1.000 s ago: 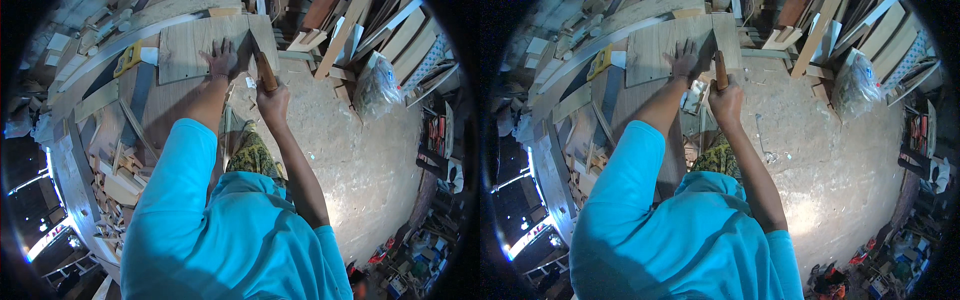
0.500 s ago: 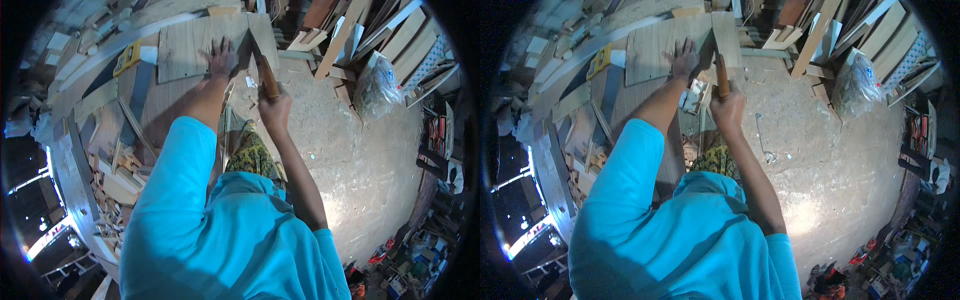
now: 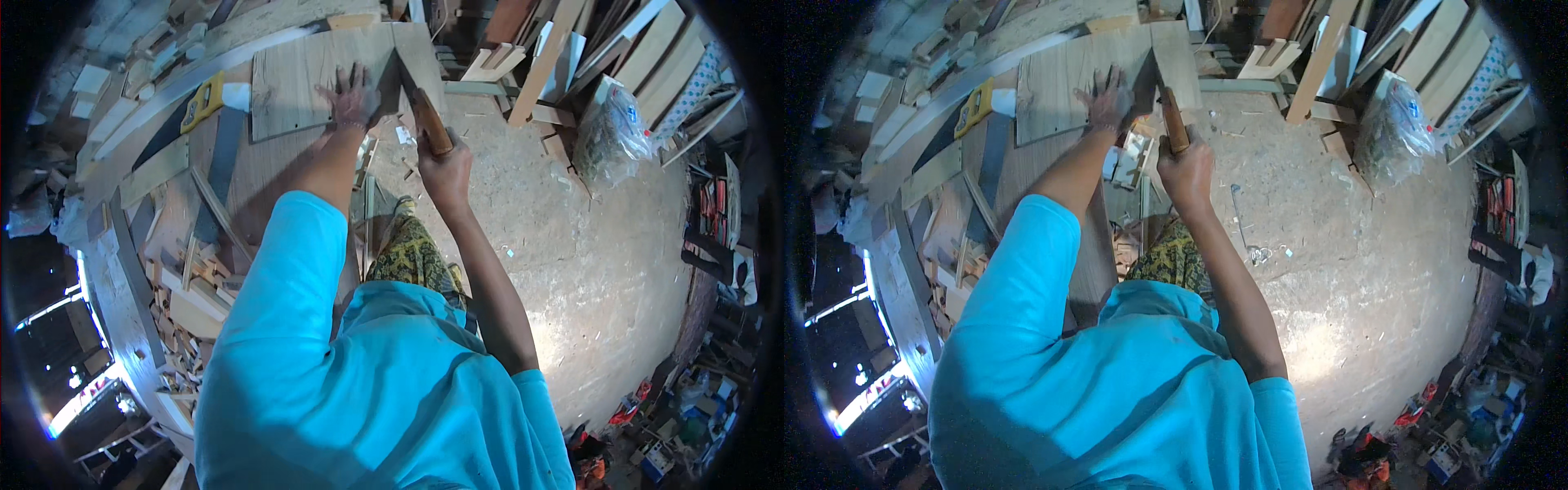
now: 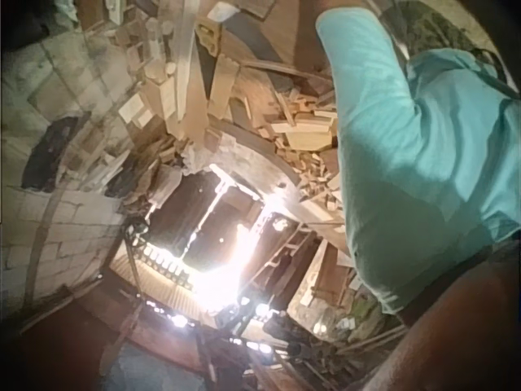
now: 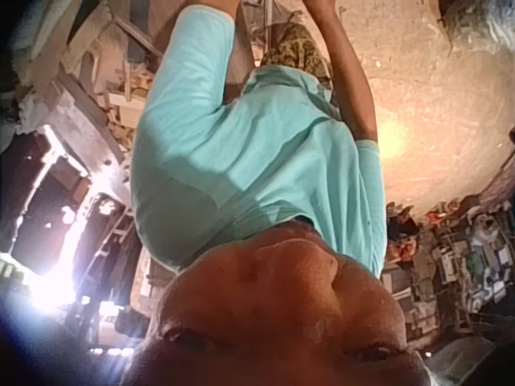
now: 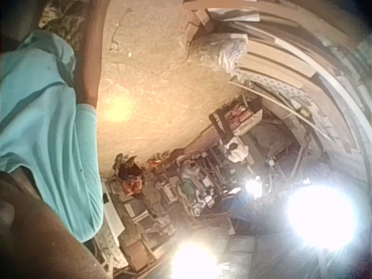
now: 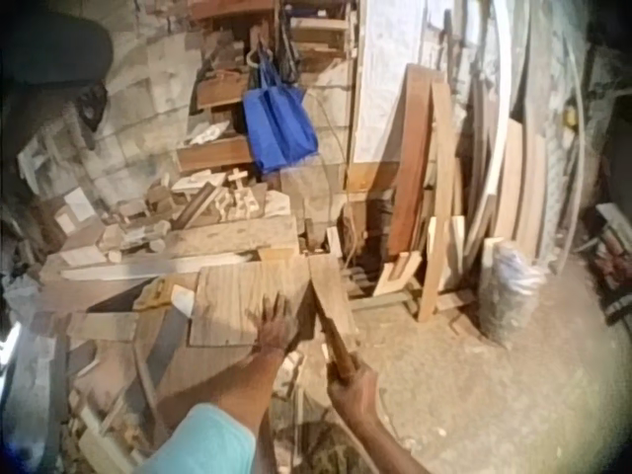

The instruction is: Sawing a piece of wood by hand.

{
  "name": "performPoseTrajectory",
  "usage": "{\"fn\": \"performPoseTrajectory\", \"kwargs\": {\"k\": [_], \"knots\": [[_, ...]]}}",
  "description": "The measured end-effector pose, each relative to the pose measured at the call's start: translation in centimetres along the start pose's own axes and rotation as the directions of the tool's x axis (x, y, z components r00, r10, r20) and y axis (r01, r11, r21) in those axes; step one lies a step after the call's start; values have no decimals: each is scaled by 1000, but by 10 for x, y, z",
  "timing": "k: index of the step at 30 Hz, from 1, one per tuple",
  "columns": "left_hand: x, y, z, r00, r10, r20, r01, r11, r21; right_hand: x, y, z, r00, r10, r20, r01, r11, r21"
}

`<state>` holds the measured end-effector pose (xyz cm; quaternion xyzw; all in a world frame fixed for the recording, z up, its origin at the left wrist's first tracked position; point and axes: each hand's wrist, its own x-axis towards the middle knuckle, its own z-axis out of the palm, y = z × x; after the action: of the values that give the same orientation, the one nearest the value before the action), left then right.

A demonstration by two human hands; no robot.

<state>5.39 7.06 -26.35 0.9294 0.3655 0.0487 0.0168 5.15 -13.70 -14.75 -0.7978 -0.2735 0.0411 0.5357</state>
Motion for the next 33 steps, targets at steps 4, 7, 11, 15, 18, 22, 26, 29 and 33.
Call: {"fn": "performPoseTrajectory", "kwargs": {"k": [4, 7, 11, 15, 18, 22, 26, 29, 33], "knots": [[0, 5, -11, 999, -16, 36, 15, 1000, 10, -68, -44, -55, 991, 13, 135, -10, 1000, -27], [-4, 9, -13, 999, -33, -15, 34, 997, 62, -83, -46, -69, 933, 351, 78, -355, 934, 42], [-1, 6, -7, 1000, -13, 8, 13, 1000, 3, -25, -11, -8, 1000, 28, 13, -28, 997, -70], [-1, 2, -6, 1000, 3, 29, -3, 1000, -4, -8, -7, 7, 990, 128, 60, -127, 992, -19], [-2, 6, -12, 1000, -12, -3, 12, 999, -39, -46, -26, -35, 992, 114, 56, -114, 993, -17], [-5, 11, -15, 999, -35, -22, 34, 999, -14, -100, -36, -74, 956, 276, 101, -281, 958, 46], [0, 7, -5, 1000, -18, 23, 17, 999, 44, -38, -8, -25, 992, 102, 74, -89, 983, -162], [1, 3, 1, 1000, 9, 24, -12, 994, 110, 21, 2, 10, 999, 22, 23, -20, 998, -57], [4, 4, -5, 998, -13, 62, 12, 1000, 12, -4, -16, -5, 997, 70, 45, -64, 988, -137]]}}
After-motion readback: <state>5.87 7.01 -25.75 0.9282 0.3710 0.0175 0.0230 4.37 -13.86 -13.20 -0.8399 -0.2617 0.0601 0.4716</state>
